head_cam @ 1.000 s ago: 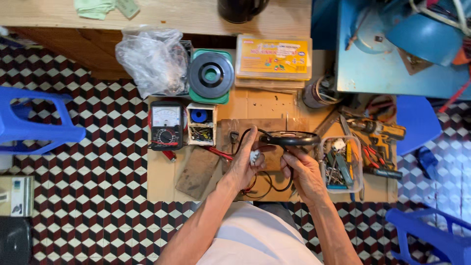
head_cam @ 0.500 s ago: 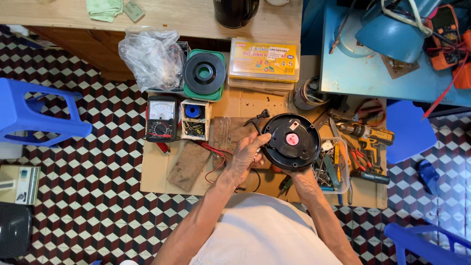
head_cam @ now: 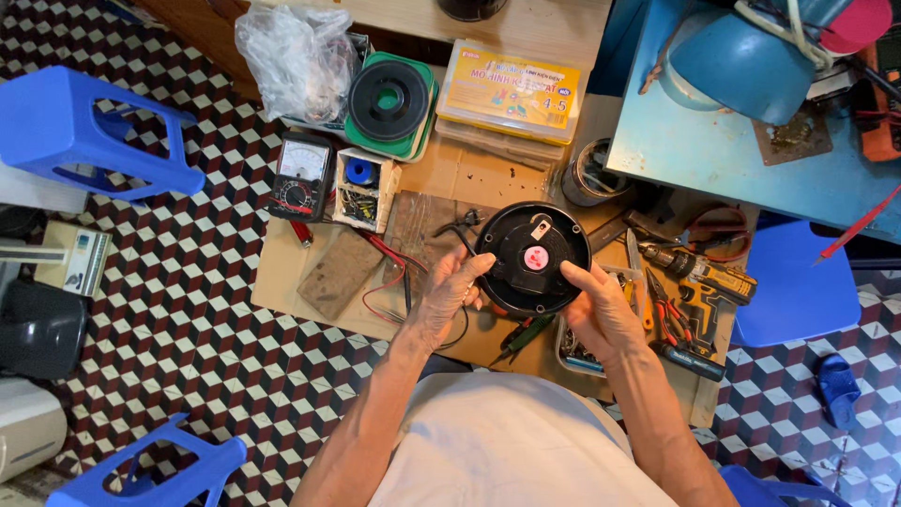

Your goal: The person retrieves a small white socket from a plastic bag and tests it under a blue desk lamp. They then insert the socket into a black electric kettle, test the connection with a multimeter, and use pliers to strip and adjust wires on the kettle's base.

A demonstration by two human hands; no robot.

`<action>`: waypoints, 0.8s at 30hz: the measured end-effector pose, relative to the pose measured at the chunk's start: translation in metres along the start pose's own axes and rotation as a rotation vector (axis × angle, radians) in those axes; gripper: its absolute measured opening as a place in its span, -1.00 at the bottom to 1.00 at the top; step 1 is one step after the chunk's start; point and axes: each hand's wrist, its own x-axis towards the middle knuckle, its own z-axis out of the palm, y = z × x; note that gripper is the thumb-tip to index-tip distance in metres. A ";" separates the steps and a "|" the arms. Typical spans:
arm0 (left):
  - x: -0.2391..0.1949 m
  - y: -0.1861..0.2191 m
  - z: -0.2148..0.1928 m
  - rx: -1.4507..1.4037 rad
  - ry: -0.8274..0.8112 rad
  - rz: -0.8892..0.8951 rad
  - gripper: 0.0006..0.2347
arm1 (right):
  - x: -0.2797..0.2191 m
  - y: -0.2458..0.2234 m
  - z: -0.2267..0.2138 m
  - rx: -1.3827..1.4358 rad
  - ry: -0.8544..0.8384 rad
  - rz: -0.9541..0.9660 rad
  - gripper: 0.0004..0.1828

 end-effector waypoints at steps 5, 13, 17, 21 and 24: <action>-0.007 -0.012 0.006 -0.007 0.016 -0.065 -0.71 | 0.006 0.004 0.000 -0.109 0.062 0.047 -0.56; -0.006 -0.010 0.010 0.028 -0.035 -0.054 -0.71 | 0.014 0.006 -0.009 -0.055 0.097 0.036 -0.59; -0.007 -0.011 0.008 -0.022 0.053 -0.098 -0.64 | 0.015 0.009 -0.011 -0.030 0.058 0.055 -0.60; -0.010 -0.015 0.001 -0.119 0.084 -0.090 -0.65 | 0.015 0.012 -0.009 -0.048 0.055 0.028 -0.61; -0.012 -0.018 -0.003 -0.110 0.131 -0.090 -0.68 | 0.012 0.010 -0.003 -0.051 0.053 0.005 -0.59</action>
